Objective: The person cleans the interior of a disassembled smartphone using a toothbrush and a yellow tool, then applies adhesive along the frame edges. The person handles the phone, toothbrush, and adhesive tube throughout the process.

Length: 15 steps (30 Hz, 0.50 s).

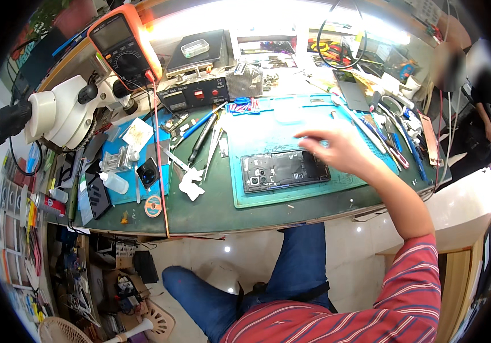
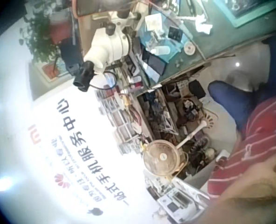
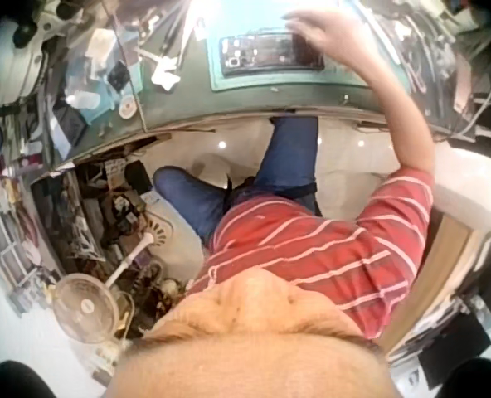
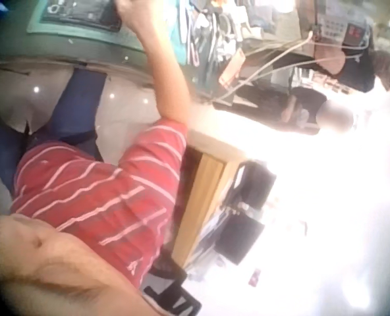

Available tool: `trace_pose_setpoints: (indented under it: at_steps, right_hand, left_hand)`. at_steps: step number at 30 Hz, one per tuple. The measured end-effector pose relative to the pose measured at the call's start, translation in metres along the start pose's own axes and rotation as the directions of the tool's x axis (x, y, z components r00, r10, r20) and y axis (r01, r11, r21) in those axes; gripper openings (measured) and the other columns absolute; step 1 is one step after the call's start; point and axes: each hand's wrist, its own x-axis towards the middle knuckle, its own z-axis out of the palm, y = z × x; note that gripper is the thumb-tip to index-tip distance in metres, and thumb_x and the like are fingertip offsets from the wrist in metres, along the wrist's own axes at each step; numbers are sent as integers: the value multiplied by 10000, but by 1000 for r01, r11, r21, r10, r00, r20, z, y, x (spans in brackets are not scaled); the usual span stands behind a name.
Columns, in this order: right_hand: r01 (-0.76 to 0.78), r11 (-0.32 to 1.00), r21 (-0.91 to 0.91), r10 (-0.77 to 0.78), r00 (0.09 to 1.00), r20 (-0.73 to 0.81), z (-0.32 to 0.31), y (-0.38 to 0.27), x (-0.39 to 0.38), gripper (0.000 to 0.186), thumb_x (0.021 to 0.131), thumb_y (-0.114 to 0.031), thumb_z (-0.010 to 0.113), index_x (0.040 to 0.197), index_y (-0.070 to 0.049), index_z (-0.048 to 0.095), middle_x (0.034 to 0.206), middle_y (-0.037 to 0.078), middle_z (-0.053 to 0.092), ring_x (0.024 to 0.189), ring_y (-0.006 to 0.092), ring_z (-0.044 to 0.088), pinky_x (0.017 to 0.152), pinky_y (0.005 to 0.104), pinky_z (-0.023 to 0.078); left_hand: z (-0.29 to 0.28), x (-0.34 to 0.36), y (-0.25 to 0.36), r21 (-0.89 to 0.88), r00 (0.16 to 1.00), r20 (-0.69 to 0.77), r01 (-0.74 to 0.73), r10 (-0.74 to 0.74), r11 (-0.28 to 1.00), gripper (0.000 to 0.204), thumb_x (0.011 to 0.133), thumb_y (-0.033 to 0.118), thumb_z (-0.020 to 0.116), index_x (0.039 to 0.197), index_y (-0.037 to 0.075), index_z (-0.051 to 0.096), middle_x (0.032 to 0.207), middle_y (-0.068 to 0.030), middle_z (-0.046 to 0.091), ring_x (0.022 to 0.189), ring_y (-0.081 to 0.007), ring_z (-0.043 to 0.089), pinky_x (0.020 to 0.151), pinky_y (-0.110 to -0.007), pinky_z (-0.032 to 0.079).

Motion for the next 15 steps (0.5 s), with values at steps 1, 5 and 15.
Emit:
trace_pose_setpoints:
  at_steps: [1, 5, 15]
  right_hand:
    - [-27, 1000, -11, 27, 998, -56, -12, 4, -7, 327, 940, -196, 666, 1250, -95, 689, 950, 122, 731, 857, 269, 685, 798, 374, 543]
    - [-6, 1000, 1, 6, 900, -436, -43, 55, -56, 530, 836, 132, 454, 1277, -75, 663, 989, 128, 698, 741, 203, 646, 713, 331, 532]
    - [-189, 958, -216, 91, 913, -397, -52, 69, -77, 190, 901, -145, 732, 1070, -58, 726, 868, 109, 699, 754, 282, 671, 664, 375, 524]
  left_hand:
    - [2, -8, 1, -7, 1000, -12, 10, -10, 1000, 698, 899, 277, 736, 1459, -35, 462, 1475, -227, 494, 1368, -390, 461, 1160, -479, 328]
    - [25, -8, 12, -3, 1000, 28, -8, 8, 1000, 683, 908, 270, 729, 1459, -35, 463, 1478, -225, 492, 1370, -391, 457, 1163, -482, 322]
    - [79, 46, 58, 1, 987, 160, -7, 7, 1000, 647, 932, 251, 711, 1459, -33, 466, 1484, -217, 487, 1374, -393, 449, 1170, -488, 307]
